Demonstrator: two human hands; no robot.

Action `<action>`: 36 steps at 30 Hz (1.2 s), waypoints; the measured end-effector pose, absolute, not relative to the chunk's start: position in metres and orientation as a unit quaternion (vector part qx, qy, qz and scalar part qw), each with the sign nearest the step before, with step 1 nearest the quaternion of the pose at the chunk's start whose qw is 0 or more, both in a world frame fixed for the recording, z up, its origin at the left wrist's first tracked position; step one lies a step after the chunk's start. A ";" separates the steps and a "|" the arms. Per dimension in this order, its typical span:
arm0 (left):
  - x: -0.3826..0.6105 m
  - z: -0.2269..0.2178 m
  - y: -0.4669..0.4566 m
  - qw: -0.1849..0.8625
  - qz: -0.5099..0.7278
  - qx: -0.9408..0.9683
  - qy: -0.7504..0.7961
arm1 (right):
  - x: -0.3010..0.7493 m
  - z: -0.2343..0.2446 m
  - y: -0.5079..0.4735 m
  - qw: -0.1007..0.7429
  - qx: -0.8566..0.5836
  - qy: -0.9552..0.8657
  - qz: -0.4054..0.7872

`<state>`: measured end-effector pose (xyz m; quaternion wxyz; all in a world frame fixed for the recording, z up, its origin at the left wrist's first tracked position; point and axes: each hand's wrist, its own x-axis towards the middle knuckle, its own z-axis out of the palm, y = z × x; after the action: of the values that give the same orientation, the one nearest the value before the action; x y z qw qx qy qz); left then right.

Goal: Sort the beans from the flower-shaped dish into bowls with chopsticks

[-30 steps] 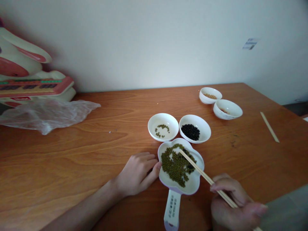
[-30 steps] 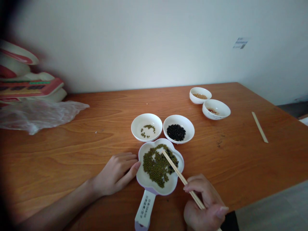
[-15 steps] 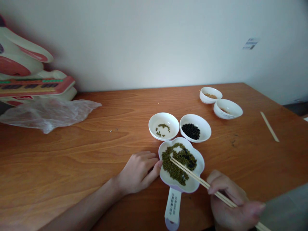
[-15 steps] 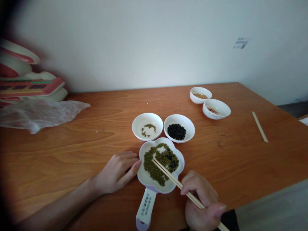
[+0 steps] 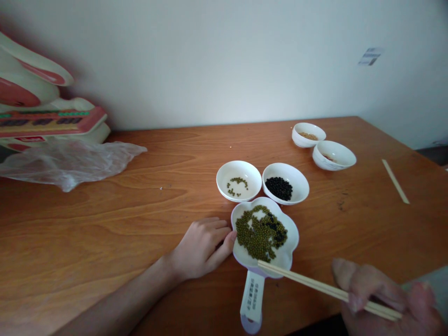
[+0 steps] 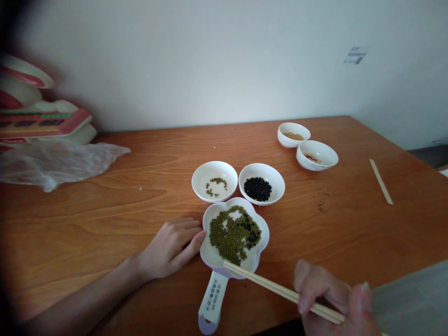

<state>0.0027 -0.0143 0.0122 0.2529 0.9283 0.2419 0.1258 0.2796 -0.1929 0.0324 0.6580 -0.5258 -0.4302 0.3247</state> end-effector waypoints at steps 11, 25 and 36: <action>0.001 0.010 -0.013 0.262 0.120 0.929 0.231 | 0.246 0.018 -0.169 0.596 -0.645 -0.396 0.268; 0.003 0.011 -0.013 0.265 0.110 0.928 0.238 | 0.257 0.030 -0.180 0.619 -0.625 -0.444 0.170; 0.001 0.011 -0.014 0.263 0.111 0.929 0.234 | 0.241 0.047 -0.181 0.640 -0.573 -0.486 0.160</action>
<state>0.0012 -0.0138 0.0106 0.2625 0.9294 0.2344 0.1114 0.2413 -0.1806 0.0468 0.6398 -0.5735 -0.4861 0.1598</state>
